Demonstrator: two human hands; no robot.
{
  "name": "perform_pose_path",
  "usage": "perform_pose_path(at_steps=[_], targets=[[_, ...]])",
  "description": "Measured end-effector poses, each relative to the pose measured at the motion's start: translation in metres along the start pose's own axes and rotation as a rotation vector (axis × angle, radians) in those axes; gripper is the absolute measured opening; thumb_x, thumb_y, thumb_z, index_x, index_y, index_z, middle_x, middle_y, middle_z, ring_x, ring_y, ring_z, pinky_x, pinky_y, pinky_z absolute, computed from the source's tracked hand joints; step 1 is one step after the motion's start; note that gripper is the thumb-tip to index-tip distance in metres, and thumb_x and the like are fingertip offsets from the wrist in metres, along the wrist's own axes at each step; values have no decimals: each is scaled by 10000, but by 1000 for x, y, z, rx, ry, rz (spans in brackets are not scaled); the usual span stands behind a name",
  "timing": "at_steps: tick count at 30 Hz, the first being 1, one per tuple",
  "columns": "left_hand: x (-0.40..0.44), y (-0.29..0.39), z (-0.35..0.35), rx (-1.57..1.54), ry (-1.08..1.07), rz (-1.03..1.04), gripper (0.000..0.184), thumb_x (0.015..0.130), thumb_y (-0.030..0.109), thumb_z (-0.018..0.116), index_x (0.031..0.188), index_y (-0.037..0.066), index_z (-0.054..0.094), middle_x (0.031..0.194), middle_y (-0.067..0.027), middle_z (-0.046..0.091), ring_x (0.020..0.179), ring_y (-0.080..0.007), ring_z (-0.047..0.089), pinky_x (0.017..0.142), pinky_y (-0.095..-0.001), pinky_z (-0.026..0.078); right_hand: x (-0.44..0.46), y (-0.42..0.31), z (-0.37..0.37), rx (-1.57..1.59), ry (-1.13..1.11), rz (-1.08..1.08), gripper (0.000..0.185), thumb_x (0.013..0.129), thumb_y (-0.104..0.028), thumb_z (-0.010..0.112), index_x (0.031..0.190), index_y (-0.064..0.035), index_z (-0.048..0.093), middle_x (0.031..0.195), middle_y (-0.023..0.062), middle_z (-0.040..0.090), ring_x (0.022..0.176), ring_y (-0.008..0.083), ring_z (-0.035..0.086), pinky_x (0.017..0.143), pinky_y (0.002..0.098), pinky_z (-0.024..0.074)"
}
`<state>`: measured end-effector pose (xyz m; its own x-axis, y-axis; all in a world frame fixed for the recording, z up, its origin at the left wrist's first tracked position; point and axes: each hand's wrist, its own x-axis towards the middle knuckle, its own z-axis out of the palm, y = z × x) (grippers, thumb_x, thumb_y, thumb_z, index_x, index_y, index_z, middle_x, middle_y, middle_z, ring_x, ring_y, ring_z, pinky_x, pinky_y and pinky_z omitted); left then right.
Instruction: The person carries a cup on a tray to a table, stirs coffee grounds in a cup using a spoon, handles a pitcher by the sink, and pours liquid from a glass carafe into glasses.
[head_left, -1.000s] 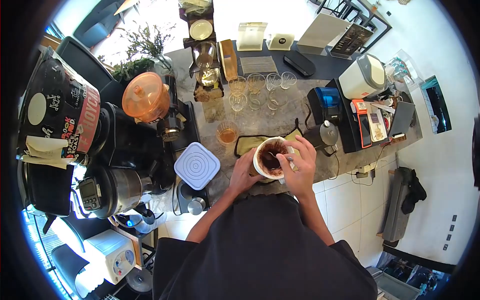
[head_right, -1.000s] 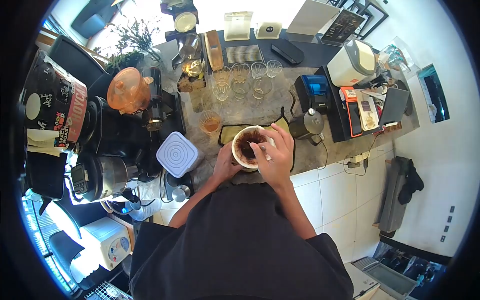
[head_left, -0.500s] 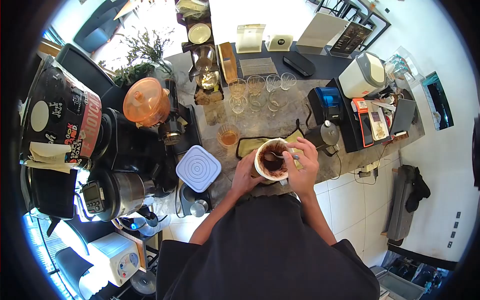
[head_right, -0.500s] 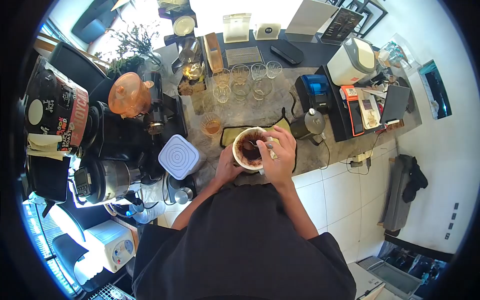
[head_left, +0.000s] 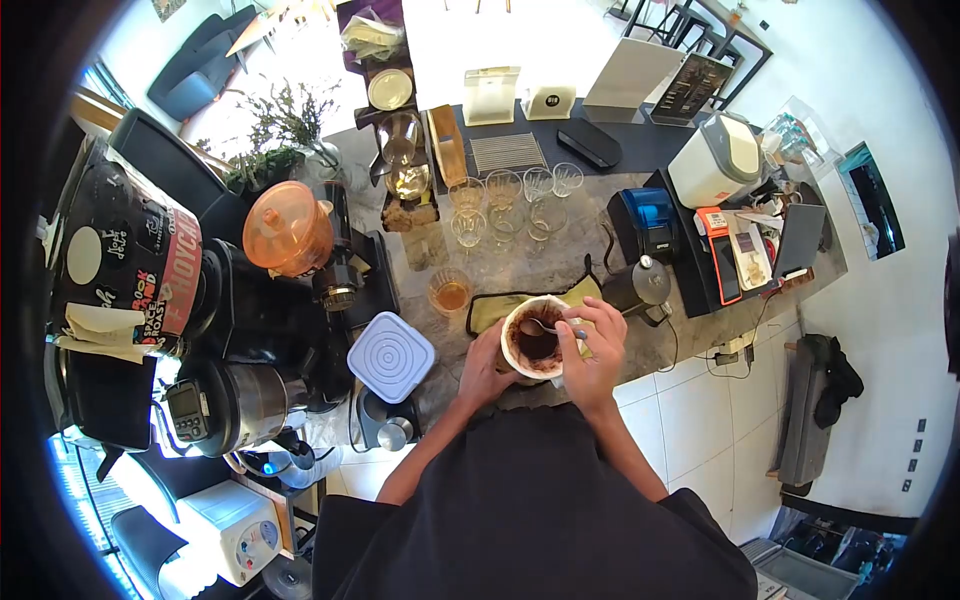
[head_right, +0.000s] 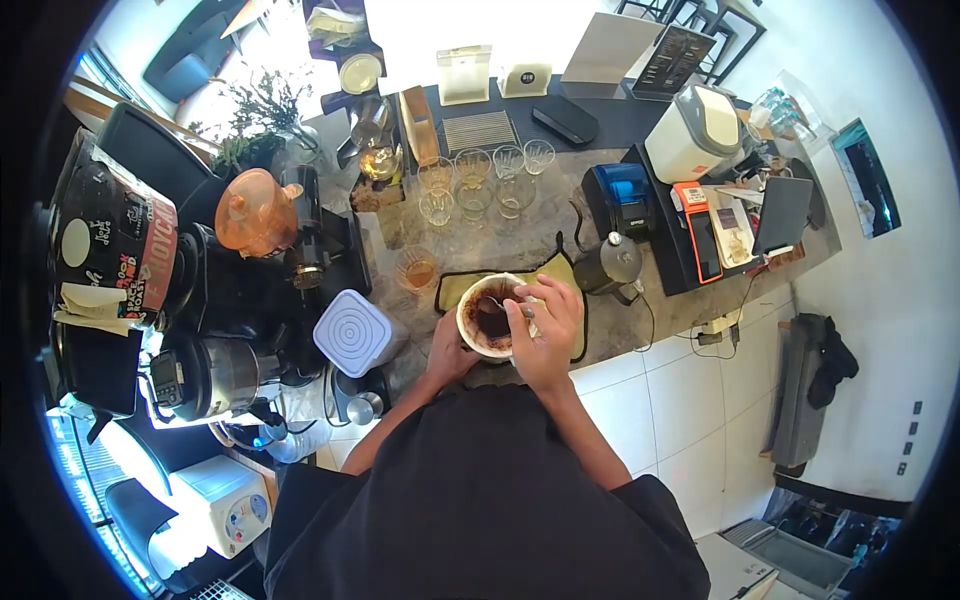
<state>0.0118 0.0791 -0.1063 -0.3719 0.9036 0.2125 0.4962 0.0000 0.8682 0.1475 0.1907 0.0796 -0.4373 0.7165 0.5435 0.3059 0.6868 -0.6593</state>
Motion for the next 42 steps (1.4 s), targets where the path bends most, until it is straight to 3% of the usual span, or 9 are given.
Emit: perform_pose_path(at_steps=[18, 25, 42], targets=[[0, 1, -2, 45, -39, -27, 1030, 721, 279, 922, 1577, 72, 388, 1531, -173, 513, 1434, -372, 470, 1174, -485, 369, 3, -5, 0, 94, -2, -86, 59, 872, -28, 759, 837, -9, 717, 1014, 87, 739, 1158, 344, 632, 1025, 461, 446], [2, 0, -1, 28, -64, -73, 1036, 733, 308, 922, 1582, 76, 377, 1544, -161, 503, 1434, -364, 468, 1174, -484, 364, 1, 8, 0, -19, 24, -40, 77, 875, -58, 766, 824, -19, 725, 1008, 77, 736, 1156, 333, 636, 1077, 515, 392], [3, 4, -2, 58, -29, -24, 1062, 701, 316, 937, 1571, 81, 376, 1534, -154, 512, 1410, -370, 491, 1155, -492, 389, -2, 9, 5, 6, 59, -14, 83, 873, -87, 775, 824, -36, 732, 1007, 54, 731, 1145, 318, 637, 1100, 527, 364]])
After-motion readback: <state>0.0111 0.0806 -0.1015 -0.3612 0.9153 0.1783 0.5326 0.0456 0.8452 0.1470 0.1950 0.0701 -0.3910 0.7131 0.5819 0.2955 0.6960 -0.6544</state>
